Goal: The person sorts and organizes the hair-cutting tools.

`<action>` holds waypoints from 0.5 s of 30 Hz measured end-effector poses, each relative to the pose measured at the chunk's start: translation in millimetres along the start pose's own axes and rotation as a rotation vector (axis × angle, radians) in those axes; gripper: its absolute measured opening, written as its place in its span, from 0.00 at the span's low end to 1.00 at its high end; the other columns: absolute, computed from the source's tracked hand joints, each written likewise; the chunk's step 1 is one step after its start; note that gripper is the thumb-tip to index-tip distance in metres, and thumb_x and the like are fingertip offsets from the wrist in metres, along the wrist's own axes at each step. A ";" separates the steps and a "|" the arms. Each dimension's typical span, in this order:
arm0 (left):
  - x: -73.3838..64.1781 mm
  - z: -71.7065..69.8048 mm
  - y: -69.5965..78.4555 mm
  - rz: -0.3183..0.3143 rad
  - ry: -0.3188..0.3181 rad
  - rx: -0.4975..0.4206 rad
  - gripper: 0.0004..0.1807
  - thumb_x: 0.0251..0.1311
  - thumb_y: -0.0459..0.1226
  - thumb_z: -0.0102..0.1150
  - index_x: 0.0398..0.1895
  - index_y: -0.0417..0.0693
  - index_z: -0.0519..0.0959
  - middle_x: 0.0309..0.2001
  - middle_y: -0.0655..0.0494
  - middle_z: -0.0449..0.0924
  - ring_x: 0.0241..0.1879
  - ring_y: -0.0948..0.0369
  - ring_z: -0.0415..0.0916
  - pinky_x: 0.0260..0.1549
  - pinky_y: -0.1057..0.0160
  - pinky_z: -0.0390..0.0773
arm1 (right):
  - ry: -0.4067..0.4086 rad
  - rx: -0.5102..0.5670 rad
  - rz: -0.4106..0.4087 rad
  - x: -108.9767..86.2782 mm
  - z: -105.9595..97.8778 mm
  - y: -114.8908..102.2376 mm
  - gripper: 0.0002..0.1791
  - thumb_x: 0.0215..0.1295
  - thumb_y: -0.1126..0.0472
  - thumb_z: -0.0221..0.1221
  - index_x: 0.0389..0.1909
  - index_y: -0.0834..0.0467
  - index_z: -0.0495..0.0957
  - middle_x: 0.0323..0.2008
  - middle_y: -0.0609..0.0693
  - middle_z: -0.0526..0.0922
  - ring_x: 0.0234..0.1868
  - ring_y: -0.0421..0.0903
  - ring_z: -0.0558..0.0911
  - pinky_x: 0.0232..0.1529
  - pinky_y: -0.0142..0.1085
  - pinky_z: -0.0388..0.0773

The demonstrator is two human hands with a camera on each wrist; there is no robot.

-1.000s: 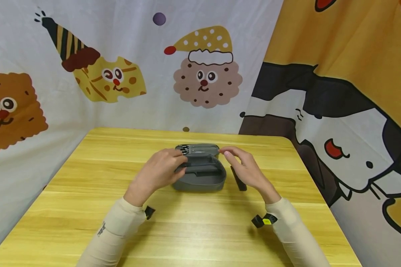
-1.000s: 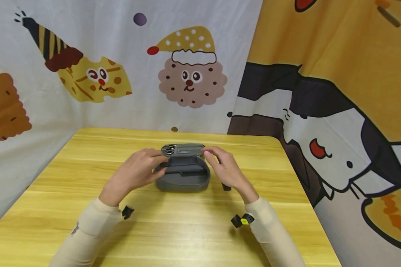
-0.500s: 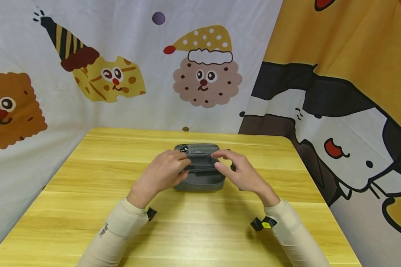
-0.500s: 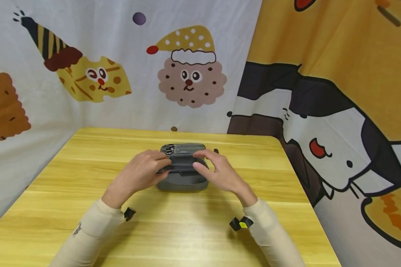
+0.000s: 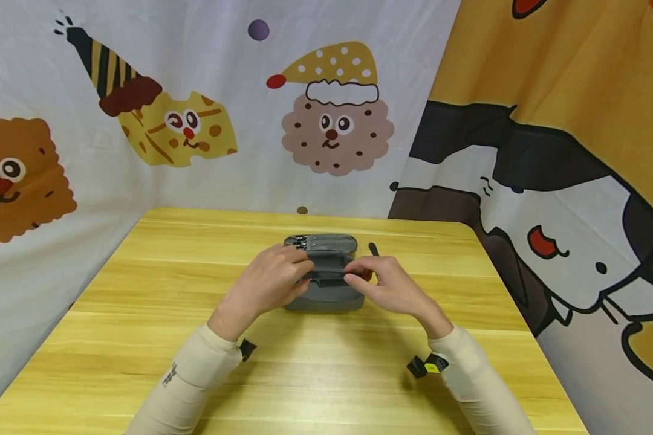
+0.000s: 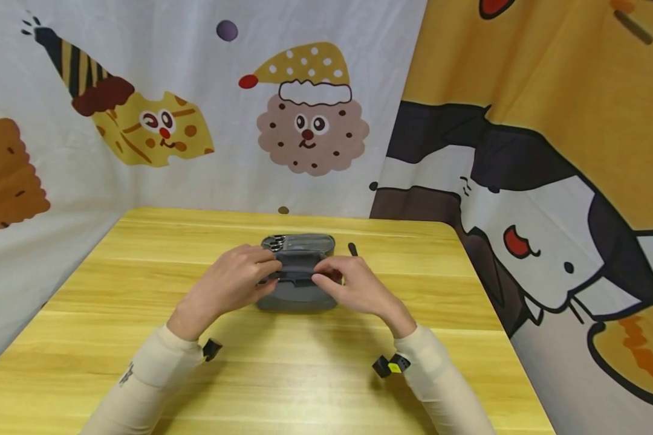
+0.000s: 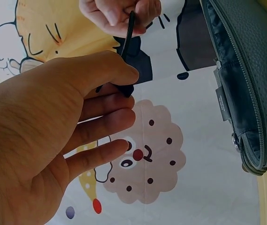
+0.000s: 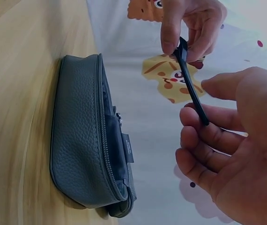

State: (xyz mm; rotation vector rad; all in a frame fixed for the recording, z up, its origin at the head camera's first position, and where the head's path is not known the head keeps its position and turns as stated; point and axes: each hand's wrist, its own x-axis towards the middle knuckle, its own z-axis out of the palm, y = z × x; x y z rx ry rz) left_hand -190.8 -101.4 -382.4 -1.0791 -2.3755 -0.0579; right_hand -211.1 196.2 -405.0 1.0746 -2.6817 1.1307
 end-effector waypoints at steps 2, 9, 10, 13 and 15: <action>0.3 0.4 0.3 0.006 0.003 0.001 0.09 0.62 0.41 0.86 0.40 0.49 0.93 0.41 0.56 0.93 0.41 0.57 0.90 0.50 0.54 0.92 | 0.000 -0.008 -0.007 0.2 0.7 1.5 0.11 0.85 0.56 0.65 0.56 0.54 0.92 0.37 0.43 0.90 0.37 0.35 0.82 0.41 0.37 0.83; 1.1 0.5 1.7 0.021 0.001 0.002 0.10 0.62 0.41 0.86 0.40 0.48 0.92 0.41 0.56 0.92 0.42 0.57 0.90 0.53 0.55 0.92 | 0.003 -0.023 -0.016 0.8 1.4 2.3 0.07 0.84 0.59 0.66 0.51 0.52 0.92 0.32 0.45 0.89 0.33 0.35 0.80 0.37 0.36 0.81; 1.2 0.4 1.9 0.022 0.000 0.002 0.10 0.62 0.41 0.86 0.40 0.49 0.92 0.41 0.56 0.92 0.42 0.57 0.90 0.54 0.55 0.92 | 0.006 -0.024 -0.016 0.9 1.4 2.2 0.07 0.84 0.59 0.66 0.50 0.52 0.92 0.32 0.45 0.89 0.33 0.35 0.79 0.37 0.36 0.81; 1.4 0.3 2.2 0.023 -0.002 0.003 0.10 0.62 0.41 0.86 0.40 0.49 0.92 0.42 0.57 0.92 0.42 0.57 0.90 0.54 0.55 0.92 | 0.014 -0.027 -0.016 1.4 1.3 1.2 0.06 0.83 0.60 0.66 0.49 0.52 0.92 0.31 0.44 0.88 0.32 0.35 0.79 0.36 0.38 0.81; 1.6 0.2 2.3 0.023 -0.001 0.002 0.11 0.62 0.41 0.86 0.40 0.49 0.92 0.42 0.57 0.92 0.43 0.57 0.90 0.54 0.55 0.92 | 0.017 -0.026 -0.015 1.7 1.3 0.5 0.06 0.83 0.60 0.67 0.48 0.52 0.92 0.30 0.44 0.88 0.31 0.36 0.78 0.36 0.38 0.80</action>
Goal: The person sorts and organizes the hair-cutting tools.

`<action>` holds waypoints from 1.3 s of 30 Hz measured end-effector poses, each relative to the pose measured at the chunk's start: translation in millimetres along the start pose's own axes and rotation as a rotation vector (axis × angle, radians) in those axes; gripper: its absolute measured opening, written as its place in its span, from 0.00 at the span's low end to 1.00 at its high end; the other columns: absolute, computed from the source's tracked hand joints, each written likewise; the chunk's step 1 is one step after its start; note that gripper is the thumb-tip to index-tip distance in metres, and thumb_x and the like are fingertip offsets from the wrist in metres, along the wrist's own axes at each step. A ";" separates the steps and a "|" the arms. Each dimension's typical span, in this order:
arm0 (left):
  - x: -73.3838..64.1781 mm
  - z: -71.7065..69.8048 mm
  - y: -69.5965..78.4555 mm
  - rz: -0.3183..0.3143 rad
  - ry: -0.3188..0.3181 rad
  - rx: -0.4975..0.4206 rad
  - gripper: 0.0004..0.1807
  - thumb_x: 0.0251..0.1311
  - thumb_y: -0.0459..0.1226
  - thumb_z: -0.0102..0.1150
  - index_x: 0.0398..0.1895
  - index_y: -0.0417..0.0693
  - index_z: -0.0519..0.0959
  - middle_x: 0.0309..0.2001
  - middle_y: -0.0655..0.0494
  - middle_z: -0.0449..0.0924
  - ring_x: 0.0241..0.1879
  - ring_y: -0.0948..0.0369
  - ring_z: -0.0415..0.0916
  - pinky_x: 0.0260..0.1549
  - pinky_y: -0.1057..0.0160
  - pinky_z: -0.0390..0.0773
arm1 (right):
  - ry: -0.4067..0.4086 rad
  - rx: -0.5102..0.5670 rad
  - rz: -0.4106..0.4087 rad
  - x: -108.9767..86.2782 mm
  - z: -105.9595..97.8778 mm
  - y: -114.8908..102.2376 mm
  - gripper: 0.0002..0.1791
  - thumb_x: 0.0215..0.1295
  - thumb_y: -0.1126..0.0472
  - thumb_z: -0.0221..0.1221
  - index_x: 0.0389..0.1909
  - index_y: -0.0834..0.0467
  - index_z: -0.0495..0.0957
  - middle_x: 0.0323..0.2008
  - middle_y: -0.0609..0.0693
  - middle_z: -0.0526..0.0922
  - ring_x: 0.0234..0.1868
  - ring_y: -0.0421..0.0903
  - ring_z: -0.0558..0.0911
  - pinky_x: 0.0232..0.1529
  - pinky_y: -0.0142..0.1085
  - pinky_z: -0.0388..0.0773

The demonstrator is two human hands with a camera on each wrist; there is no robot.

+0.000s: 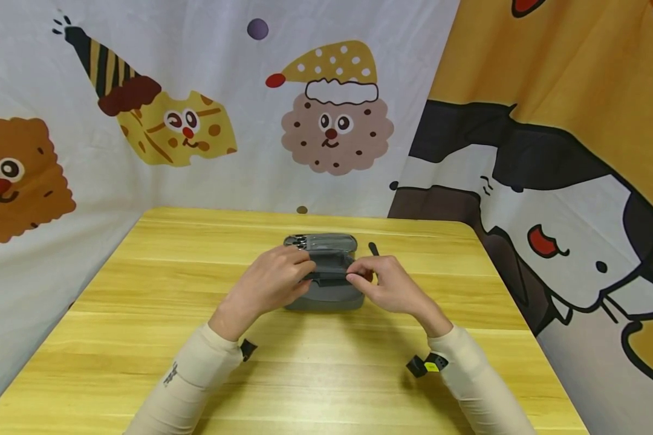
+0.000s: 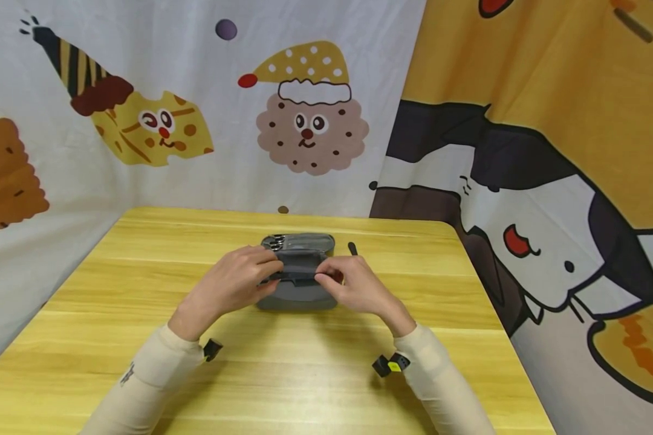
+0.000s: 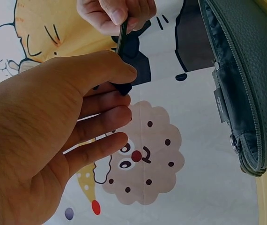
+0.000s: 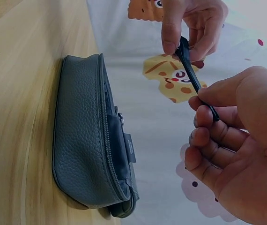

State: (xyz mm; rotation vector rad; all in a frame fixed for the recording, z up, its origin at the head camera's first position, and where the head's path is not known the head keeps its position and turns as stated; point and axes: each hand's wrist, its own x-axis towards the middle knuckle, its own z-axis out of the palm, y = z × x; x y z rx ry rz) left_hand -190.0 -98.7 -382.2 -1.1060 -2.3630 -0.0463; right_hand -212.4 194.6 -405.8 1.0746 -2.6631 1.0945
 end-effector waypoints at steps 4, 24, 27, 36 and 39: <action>-0.2 -0.1 -0.1 -0.003 0.003 -0.002 0.11 0.61 0.41 0.86 0.40 0.49 0.92 0.42 0.56 0.92 0.43 0.57 0.90 0.54 0.55 0.92 | 0.000 0.018 0.001 0.1 0.2 -0.3 0.06 0.83 0.61 0.66 0.47 0.52 0.92 0.31 0.50 0.89 0.30 0.36 0.77 0.34 0.39 0.80; -5.7 1.4 -15.2 -0.065 0.056 -0.300 0.42 0.64 0.56 0.83 0.75 0.46 0.82 0.69 0.43 0.86 0.64 0.46 0.87 0.65 0.43 0.89 | 0.180 -0.088 -0.203 2.7 6.4 9.2 0.05 0.78 0.68 0.69 0.45 0.56 0.91 0.35 0.48 0.90 0.32 0.36 0.81 0.33 0.37 0.83; -7.0 1.7 -18.2 -0.076 0.067 -0.340 0.44 0.63 0.56 0.84 0.78 0.47 0.80 0.71 0.42 0.84 0.67 0.44 0.86 0.67 0.41 0.87 | 0.222 -0.136 -0.273 4.4 8.7 11.5 0.06 0.75 0.70 0.70 0.44 0.56 0.91 0.34 0.47 0.89 0.31 0.37 0.81 0.33 0.33 0.82; -7.2 2.4 -21.0 -0.074 0.021 -0.383 0.42 0.65 0.55 0.83 0.77 0.46 0.81 0.72 0.42 0.84 0.65 0.43 0.87 0.66 0.41 0.88 | 0.298 -0.296 -0.411 7.8 11.6 16.3 0.10 0.64 0.75 0.77 0.44 0.61 0.91 0.34 0.51 0.89 0.34 0.44 0.82 0.34 0.38 0.83; -7.3 3.5 -21.5 -0.074 -0.003 -0.388 0.41 0.66 0.54 0.83 0.76 0.45 0.82 0.71 0.42 0.85 0.64 0.44 0.88 0.64 0.41 0.89 | 0.299 -0.332 -0.426 8.4 11.4 17.1 0.12 0.61 0.75 0.78 0.44 0.62 0.91 0.34 0.51 0.90 0.34 0.45 0.82 0.35 0.39 0.83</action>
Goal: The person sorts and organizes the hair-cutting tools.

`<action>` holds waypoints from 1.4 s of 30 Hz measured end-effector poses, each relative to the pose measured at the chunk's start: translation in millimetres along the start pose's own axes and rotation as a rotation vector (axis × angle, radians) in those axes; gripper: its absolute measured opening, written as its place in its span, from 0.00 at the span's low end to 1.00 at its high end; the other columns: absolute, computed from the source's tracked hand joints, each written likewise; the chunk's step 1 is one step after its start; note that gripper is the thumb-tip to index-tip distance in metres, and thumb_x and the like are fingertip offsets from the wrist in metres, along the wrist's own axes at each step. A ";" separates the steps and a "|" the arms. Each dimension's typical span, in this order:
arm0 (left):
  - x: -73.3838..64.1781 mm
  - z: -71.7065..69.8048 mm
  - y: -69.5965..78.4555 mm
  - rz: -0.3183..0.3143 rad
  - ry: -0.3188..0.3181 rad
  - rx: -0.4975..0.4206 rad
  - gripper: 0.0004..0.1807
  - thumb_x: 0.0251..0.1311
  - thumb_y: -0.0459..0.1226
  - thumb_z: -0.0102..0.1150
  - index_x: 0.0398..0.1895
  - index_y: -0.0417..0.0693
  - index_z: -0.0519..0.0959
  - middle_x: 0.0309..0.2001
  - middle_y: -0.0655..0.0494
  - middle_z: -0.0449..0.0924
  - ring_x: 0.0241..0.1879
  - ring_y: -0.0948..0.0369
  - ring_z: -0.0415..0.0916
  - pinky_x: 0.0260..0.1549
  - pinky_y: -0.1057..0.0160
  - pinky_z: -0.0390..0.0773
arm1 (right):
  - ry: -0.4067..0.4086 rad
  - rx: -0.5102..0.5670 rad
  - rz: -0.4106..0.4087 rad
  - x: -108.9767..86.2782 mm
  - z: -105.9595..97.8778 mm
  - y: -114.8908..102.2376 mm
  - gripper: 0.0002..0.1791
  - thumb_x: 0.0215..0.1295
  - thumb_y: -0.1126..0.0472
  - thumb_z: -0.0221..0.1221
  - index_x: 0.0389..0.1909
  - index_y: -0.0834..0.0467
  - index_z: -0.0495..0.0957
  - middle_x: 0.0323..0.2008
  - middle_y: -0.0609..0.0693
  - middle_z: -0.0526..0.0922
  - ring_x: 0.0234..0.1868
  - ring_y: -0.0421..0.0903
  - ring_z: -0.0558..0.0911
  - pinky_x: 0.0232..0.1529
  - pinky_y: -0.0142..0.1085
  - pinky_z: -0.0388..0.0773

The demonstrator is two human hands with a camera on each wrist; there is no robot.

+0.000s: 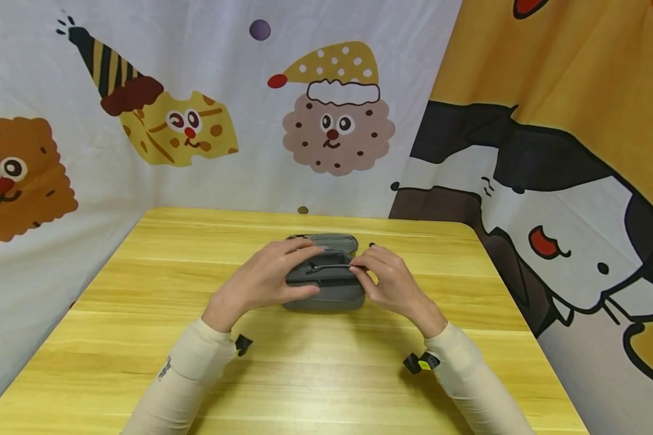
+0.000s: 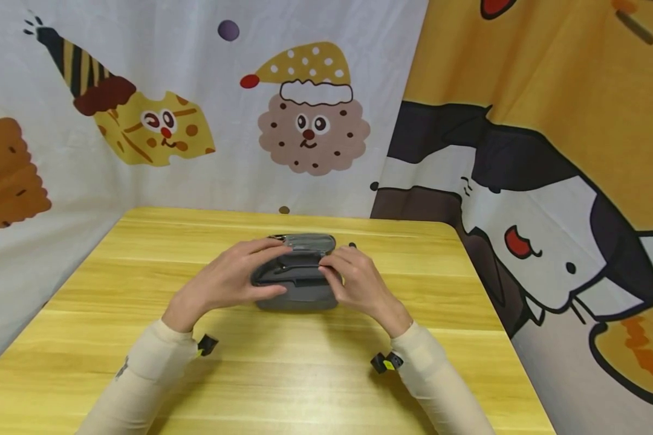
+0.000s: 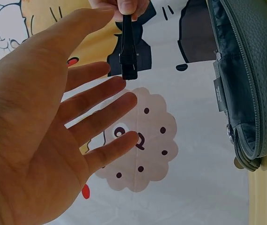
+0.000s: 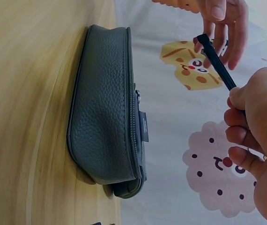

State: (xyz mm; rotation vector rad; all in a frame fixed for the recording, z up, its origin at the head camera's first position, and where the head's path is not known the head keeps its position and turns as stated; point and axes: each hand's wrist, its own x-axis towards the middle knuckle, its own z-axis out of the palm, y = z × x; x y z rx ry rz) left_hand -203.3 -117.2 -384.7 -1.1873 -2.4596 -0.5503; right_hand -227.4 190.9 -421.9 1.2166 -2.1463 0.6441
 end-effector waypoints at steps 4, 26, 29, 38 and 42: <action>-0.5 0.3 0.2 -0.011 -0.021 0.009 0.40 0.66 0.54 0.83 0.76 0.45 0.82 0.71 0.42 0.85 0.64 0.43 0.88 0.65 0.41 0.89 | 0.004 -0.022 -0.022 0.6 -0.4 0.5 0.12 0.62 0.74 0.78 0.44 0.61 0.91 0.35 0.51 0.90 0.33 0.45 0.81 0.35 0.39 0.82; 2.0 8.9 1.0 -0.005 0.000 0.043 0.12 0.70 0.41 0.81 0.51 0.47 0.92 0.51 0.53 0.91 0.48 0.56 0.90 0.49 0.55 0.93 | 0.009 -0.010 -0.031 0.1 0.4 -0.3 0.07 0.68 0.72 0.76 0.44 0.61 0.91 0.35 0.51 0.90 0.32 0.46 0.82 0.35 0.39 0.81; 1.9 9.4 1.0 -0.006 0.009 0.042 0.11 0.70 0.40 0.81 0.50 0.47 0.93 0.51 0.53 0.92 0.48 0.56 0.90 0.48 0.55 0.93 | 0.015 -0.003 -0.036 0.0 1.2 0.0 0.08 0.67 0.72 0.76 0.43 0.62 0.91 0.35 0.51 0.90 0.32 0.47 0.83 0.35 0.39 0.82; 1.3 11.2 -0.4 -0.007 0.015 0.042 0.09 0.70 0.39 0.80 0.49 0.48 0.92 0.50 0.54 0.92 0.47 0.57 0.90 0.47 0.57 0.93 | -0.017 0.006 -0.015 -0.4 -0.1 -1.0 0.04 0.72 0.69 0.74 0.45 0.62 0.91 0.37 0.51 0.90 0.34 0.49 0.85 0.37 0.40 0.83; 1.3 11.0 -0.9 -0.003 0.013 0.043 0.09 0.70 0.39 0.80 0.49 0.48 0.92 0.50 0.54 0.92 0.47 0.57 0.91 0.47 0.57 0.93 | -0.025 0.002 -0.004 -1.3 0.6 -0.7 0.06 0.72 0.68 0.74 0.46 0.60 0.91 0.38 0.50 0.90 0.36 0.46 0.85 0.38 0.39 0.85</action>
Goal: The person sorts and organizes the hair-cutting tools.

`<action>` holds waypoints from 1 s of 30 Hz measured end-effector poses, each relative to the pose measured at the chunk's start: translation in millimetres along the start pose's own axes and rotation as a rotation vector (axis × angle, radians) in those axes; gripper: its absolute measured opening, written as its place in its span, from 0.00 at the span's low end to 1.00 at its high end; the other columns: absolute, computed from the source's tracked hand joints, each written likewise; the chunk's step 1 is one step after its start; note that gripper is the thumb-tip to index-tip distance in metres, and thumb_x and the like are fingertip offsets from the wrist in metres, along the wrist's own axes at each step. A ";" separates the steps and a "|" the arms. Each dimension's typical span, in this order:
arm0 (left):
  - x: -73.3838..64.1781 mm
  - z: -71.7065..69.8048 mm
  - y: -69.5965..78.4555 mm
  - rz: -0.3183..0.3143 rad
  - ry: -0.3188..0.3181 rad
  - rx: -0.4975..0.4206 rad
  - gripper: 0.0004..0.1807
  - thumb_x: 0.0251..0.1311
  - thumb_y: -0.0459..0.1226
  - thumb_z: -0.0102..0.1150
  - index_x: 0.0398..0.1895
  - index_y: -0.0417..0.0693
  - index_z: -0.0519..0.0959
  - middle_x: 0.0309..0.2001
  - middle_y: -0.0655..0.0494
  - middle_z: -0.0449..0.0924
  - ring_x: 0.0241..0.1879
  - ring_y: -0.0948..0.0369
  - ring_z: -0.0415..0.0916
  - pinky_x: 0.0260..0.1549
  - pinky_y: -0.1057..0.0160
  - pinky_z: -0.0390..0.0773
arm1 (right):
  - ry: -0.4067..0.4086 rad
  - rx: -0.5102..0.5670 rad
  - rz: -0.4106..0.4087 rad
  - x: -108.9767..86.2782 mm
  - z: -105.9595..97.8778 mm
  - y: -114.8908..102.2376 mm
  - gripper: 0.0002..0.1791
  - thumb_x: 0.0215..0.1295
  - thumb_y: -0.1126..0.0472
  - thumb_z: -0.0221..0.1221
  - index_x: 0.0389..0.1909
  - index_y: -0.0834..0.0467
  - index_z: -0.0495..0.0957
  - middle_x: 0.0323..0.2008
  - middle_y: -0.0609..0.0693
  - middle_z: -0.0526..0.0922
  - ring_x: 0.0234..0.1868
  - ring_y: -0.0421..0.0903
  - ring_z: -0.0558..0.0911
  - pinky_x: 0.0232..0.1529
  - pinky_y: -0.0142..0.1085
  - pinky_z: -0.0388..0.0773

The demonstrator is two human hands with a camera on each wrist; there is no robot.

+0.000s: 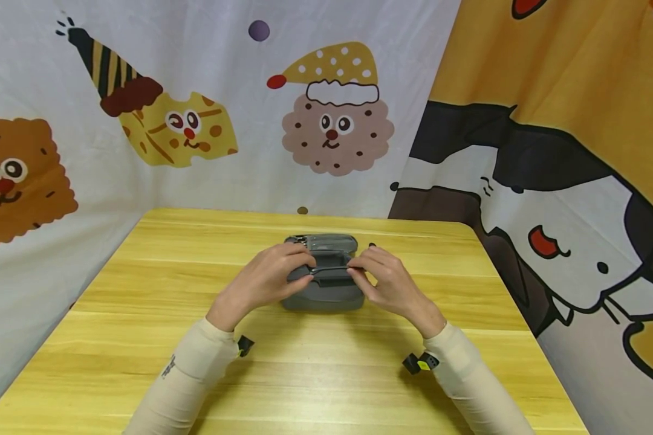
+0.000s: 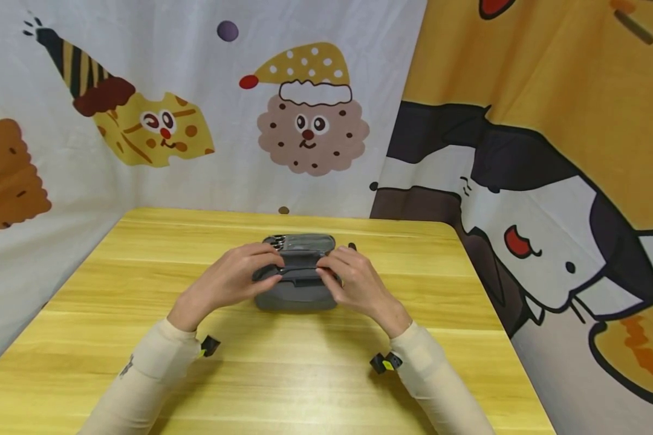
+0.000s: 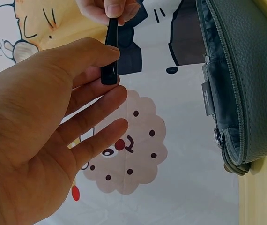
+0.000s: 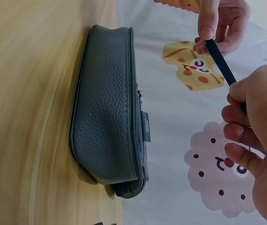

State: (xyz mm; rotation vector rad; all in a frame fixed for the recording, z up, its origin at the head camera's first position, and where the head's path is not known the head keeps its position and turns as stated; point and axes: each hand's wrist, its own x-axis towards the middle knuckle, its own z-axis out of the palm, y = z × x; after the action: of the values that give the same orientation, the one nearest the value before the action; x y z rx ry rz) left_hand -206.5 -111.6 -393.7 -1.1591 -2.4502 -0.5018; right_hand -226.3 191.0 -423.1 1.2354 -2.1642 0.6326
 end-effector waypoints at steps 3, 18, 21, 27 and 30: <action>-0.2 -0.4 -0.5 -0.001 -0.003 0.001 0.09 0.70 0.39 0.80 0.49 0.48 0.92 0.50 0.53 0.92 0.47 0.57 0.91 0.47 0.57 0.93 | -0.006 0.001 0.006 -0.6 0.3 0.5 0.10 0.70 0.66 0.76 0.50 0.60 0.91 0.41 0.51 0.91 0.40 0.45 0.87 0.41 0.41 0.88; -0.2 -1.2 -2.1 -0.014 0.002 0.013 0.10 0.70 0.39 0.80 0.50 0.47 0.92 0.51 0.53 0.92 0.48 0.56 0.91 0.48 0.56 0.93 | -0.150 0.015 0.127 -3.4 -3.8 0.1 0.39 0.72 0.50 0.76 0.80 0.56 0.76 0.75 0.61 0.82 0.74 0.60 0.83 0.74 0.61 0.83; -0.2 -1.5 -2.2 -0.018 0.006 0.017 0.10 0.70 0.38 0.80 0.50 0.46 0.92 0.51 0.53 0.92 0.48 0.56 0.91 0.47 0.56 0.93 | -0.200 0.013 0.170 -3.4 -5.0 0.7 0.42 0.74 0.49 0.75 0.83 0.54 0.72 0.78 0.61 0.78 0.78 0.61 0.80 0.76 0.62 0.81; -1.3 -1.7 -4.0 -0.029 0.007 0.033 0.10 0.70 0.38 0.80 0.50 0.45 0.92 0.50 0.53 0.91 0.46 0.56 0.90 0.46 0.56 0.93 | -0.292 0.006 0.284 -5.6 -4.4 6.0 0.40 0.79 0.45 0.70 0.85 0.53 0.70 0.83 0.58 0.73 0.82 0.62 0.75 0.80 0.64 0.76; -1.5 -2.0 -5.4 -0.038 0.005 0.030 0.11 0.70 0.37 0.80 0.51 0.44 0.92 0.50 0.52 0.91 0.46 0.56 0.90 0.46 0.56 0.93 | -0.311 -0.009 0.333 -7.1 -3.7 10.3 0.39 0.81 0.44 0.69 0.84 0.55 0.70 0.84 0.57 0.72 0.83 0.62 0.74 0.81 0.64 0.75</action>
State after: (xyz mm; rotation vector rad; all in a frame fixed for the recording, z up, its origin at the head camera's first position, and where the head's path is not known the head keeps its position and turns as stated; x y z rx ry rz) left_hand -209.5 -116.7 -393.6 -1.0994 -2.4715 -0.4765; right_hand -231.6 202.5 -426.4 1.0294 -2.6631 0.5918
